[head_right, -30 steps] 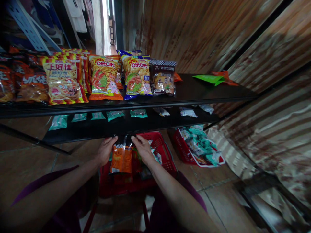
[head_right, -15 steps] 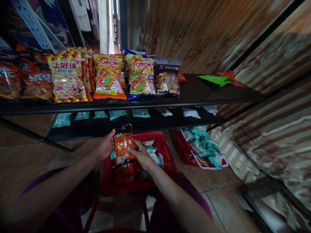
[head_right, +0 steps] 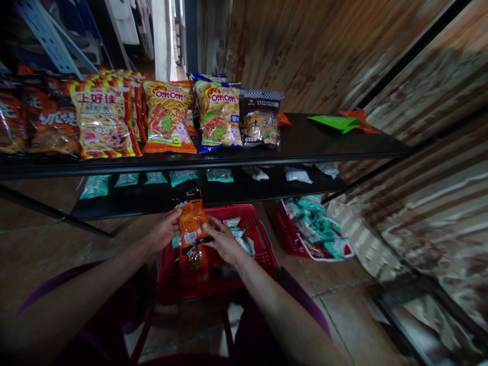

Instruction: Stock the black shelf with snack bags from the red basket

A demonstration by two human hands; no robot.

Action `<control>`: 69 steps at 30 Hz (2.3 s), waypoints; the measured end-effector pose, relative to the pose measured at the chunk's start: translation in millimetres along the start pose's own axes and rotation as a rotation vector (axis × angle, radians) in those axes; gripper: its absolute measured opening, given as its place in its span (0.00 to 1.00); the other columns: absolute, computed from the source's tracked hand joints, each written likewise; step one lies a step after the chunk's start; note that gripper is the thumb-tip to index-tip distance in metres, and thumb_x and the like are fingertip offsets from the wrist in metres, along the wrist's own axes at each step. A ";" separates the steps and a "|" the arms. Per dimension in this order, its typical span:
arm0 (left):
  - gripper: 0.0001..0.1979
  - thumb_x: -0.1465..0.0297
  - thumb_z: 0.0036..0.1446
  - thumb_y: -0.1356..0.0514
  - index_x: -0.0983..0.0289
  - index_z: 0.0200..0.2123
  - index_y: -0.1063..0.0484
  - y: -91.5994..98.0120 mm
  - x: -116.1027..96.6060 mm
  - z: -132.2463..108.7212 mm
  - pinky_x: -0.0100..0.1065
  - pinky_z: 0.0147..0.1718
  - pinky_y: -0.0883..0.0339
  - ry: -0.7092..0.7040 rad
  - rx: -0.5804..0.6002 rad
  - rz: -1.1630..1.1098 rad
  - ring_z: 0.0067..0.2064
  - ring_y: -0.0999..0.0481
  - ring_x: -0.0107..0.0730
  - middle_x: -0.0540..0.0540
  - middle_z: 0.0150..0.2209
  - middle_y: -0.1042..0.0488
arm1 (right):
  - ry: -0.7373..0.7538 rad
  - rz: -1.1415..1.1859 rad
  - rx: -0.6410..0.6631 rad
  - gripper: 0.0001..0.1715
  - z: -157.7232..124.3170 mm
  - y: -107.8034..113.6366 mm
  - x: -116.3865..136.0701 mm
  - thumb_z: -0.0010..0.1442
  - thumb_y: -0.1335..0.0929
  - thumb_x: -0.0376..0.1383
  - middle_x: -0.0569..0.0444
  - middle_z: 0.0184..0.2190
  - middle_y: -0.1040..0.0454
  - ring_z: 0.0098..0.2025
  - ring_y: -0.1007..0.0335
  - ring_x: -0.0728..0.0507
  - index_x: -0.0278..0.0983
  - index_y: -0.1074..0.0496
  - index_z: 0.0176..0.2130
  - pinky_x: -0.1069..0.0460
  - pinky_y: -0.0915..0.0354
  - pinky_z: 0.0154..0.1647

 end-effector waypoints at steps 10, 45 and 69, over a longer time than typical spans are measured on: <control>0.13 0.65 0.54 0.37 0.66 0.41 0.28 7.9 -4.8 3.6 0.35 0.35 0.27 -0.038 -0.094 -0.053 0.32 0.21 0.33 0.58 0.37 0.21 | -0.047 0.054 0.020 0.28 1.6 1.1 -11.9 0.38 0.21 0.34 0.58 0.36 0.22 0.30 0.24 0.51 0.41 0.26 0.41 0.54 0.28 0.37; 0.23 0.75 0.44 0.32 0.62 0.46 0.31 -14.4 3.3 -5.9 0.38 0.37 0.27 -0.005 0.213 0.038 0.38 0.21 0.37 0.59 0.45 0.24 | 0.072 -0.077 0.047 0.27 -6.5 -7.3 5.2 0.39 0.24 0.34 0.64 0.24 0.30 0.21 0.41 0.56 0.42 0.28 0.42 0.57 0.46 0.23; 0.41 0.77 0.43 0.33 0.57 0.59 0.45 -15.6 4.4 -23.2 0.34 0.32 0.27 -0.074 0.082 0.042 0.36 0.22 0.35 0.55 0.42 0.23 | 0.836 -1.127 -0.125 0.29 -28.5 -18.8 35.1 0.60 0.38 0.33 0.47 0.57 0.34 0.60 0.41 0.41 0.42 0.38 0.60 0.40 0.44 0.62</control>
Point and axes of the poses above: each hand's wrist, its own z-axis towards the middle knuckle, its own y-axis out of the back of the hand, x = y × z, the point moved 8 cm from there along z, towards the middle knuckle
